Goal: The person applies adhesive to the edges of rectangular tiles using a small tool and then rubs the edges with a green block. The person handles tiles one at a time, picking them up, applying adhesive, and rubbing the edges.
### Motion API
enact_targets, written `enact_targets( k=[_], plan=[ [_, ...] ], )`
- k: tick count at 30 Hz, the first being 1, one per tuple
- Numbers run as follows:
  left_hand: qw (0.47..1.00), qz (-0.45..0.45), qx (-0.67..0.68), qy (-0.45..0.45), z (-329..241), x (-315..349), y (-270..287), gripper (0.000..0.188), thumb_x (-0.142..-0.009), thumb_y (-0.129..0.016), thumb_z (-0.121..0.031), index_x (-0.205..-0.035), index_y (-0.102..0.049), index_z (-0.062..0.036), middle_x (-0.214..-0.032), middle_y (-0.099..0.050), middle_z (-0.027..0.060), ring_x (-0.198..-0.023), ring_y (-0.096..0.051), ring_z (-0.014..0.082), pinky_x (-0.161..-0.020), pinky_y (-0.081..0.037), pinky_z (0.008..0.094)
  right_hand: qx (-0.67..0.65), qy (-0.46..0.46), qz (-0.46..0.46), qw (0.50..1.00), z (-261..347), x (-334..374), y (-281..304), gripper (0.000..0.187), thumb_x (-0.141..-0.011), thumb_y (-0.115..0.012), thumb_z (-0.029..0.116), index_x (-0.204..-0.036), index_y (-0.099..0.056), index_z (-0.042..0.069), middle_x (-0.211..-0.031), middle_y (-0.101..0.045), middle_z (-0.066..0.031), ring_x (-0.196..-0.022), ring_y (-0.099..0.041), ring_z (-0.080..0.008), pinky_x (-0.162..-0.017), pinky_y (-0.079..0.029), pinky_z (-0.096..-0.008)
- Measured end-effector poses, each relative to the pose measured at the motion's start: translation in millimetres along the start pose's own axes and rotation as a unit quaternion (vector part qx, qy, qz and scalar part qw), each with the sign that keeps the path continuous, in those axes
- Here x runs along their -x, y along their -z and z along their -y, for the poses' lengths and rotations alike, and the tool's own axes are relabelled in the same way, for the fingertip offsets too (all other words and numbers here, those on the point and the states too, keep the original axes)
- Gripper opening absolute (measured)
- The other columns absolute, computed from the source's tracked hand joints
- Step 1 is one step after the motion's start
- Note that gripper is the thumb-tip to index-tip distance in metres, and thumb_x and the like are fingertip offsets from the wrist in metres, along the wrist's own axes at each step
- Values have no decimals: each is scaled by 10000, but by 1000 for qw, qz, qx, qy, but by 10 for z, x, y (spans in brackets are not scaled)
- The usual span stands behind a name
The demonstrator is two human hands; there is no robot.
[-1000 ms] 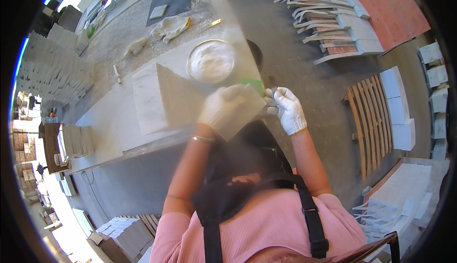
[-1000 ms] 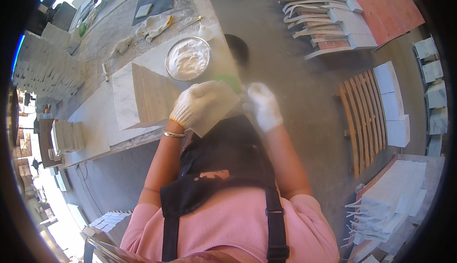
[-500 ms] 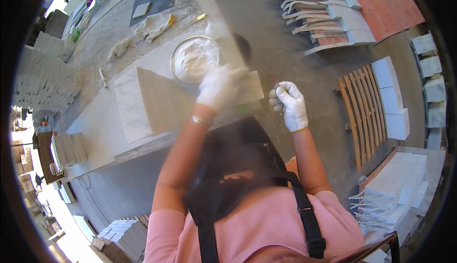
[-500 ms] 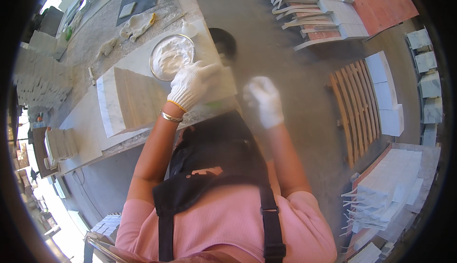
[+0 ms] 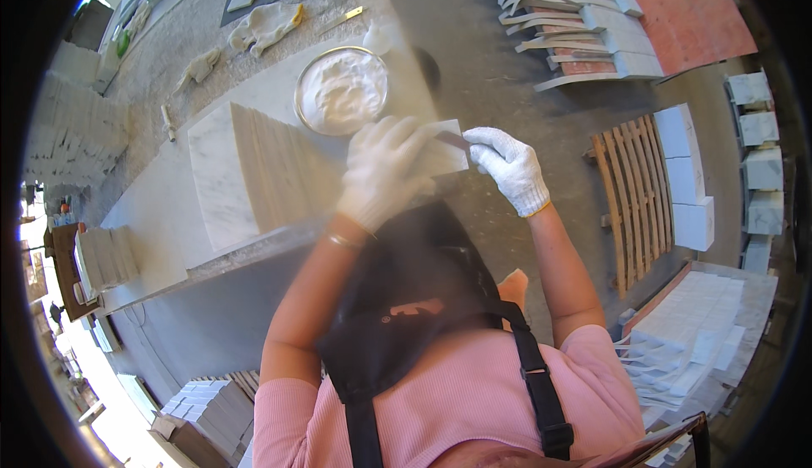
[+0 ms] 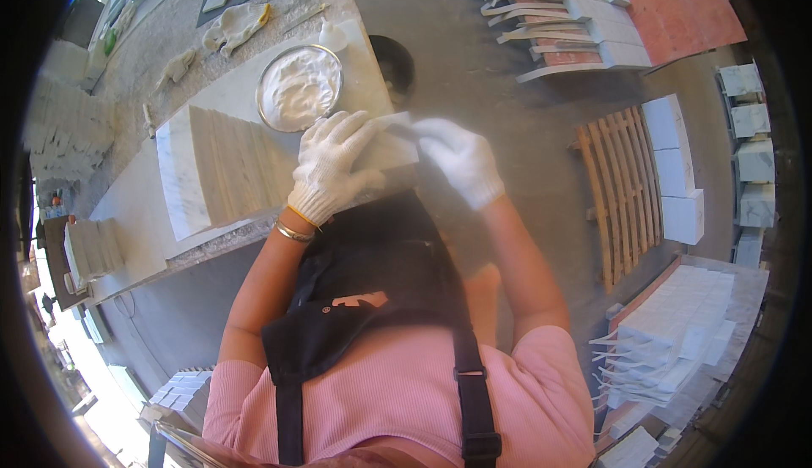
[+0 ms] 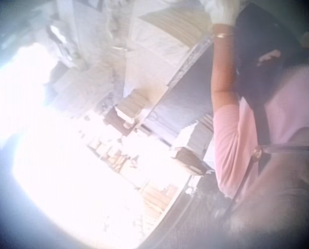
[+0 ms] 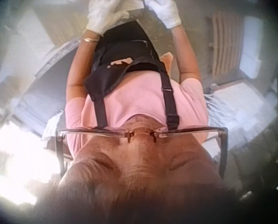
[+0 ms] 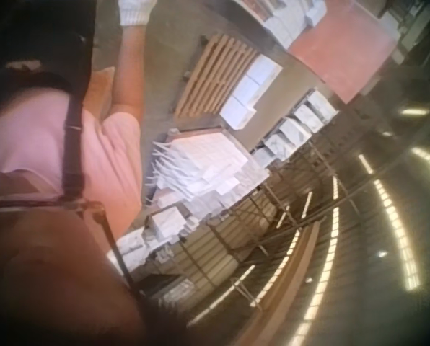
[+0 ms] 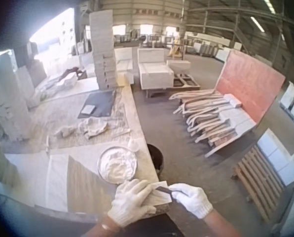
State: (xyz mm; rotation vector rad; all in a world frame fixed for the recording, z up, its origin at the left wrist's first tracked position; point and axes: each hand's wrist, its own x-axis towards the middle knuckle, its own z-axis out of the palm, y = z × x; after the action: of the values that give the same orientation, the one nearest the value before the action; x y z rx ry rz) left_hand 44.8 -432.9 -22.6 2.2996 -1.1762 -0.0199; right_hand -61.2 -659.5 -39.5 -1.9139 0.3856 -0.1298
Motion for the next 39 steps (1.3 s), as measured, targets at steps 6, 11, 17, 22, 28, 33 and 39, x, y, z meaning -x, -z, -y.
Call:
enact_targets(
  k=[6, 11, 17, 22, 28, 33, 39],
  plan=[
    [999, -32, 9, 9, 69, 56, -106, 713, -677, -841, -374, -1346, -693, -177, -1417, -641, 78, -1335, -566, 318, -1156, -387, 503, -3, -9, 1, 1000, -36, 90, -12, 264, -989, -707, 51, -1245, -769, 59, -1020, -762, -3, -860, -665, -65, -751, -563, -249],
    [999, -44, 13, 13, 65, 63, -125, 660, -681, -828, -378, -1296, -720, -164, -1400, -654, 76, -1327, -571, 312, -1147, -395, 498, -2, -10, -10, 1000, -59, 143, -32, 266, -997, -695, 47, -1253, -767, 53, -995, -759, -7, -847, -661, -57, -733, -554, -234],
    [998, -60, 5, 13, 64, 64, -151, 654, -662, -837, -375, -1258, -733, -129, -1392, -663, 78, -1312, -581, 320, -1126, -411, 493, 15, -9, -8, 1000, -67, 262, -27, 265, -995, -695, 47, -1251, -766, 46, -961, -749, -9, -814, -649, -56, -712, -545, -230],
    [999, -50, 18, 5, 72, 55, -126, 660, -655, -858, -372, -1253, -735, -123, -1404, -659, 77, -1317, -576, 327, -1127, -410, 494, 20, 10, -26, 999, -49, 305, -46, 256, -995, -697, 54, -1240, -769, 49, -941, -745, -6, -791, -646, -56, -697, -542, -228],
    [998, -57, 12, 9, 62, 57, -142, 661, -655, -850, -385, -1251, -736, -121, -1402, -659, 84, -1316, -575, 327, -1131, -405, 494, 49, 29, -31, 998, -34, 312, -50, 255, -993, -702, 52, -1239, -767, 50, -958, -757, -15, -782, -652, -56, -694, -550, -232],
    [998, -63, 16, 4, 94, 70, -166, 665, -660, -840, -402, -1253, -736, -121, -1401, -659, 85, -1318, -574, 325, -1135, -400, 496, 59, 39, -66, 995, -72, 386, -122, 264, -990, -705, 43, -1246, -766, 66, -993, -771, -18, -829, -686, -59, -715, -569, -238],
    [998, -62, 14, 8, 85, 67, -175, 668, -658, -851, -399, -1253, -735, -120, -1402, -659, 84, -1326, -571, 326, -1143, -393, 498, 68, 50, -82, 993, 6, 453, -397, 266, -985, -711, 39, -1247, -755, 61, -1071, -797, -53, -874, -718, -90, -765, -595, -272]
  ],
)
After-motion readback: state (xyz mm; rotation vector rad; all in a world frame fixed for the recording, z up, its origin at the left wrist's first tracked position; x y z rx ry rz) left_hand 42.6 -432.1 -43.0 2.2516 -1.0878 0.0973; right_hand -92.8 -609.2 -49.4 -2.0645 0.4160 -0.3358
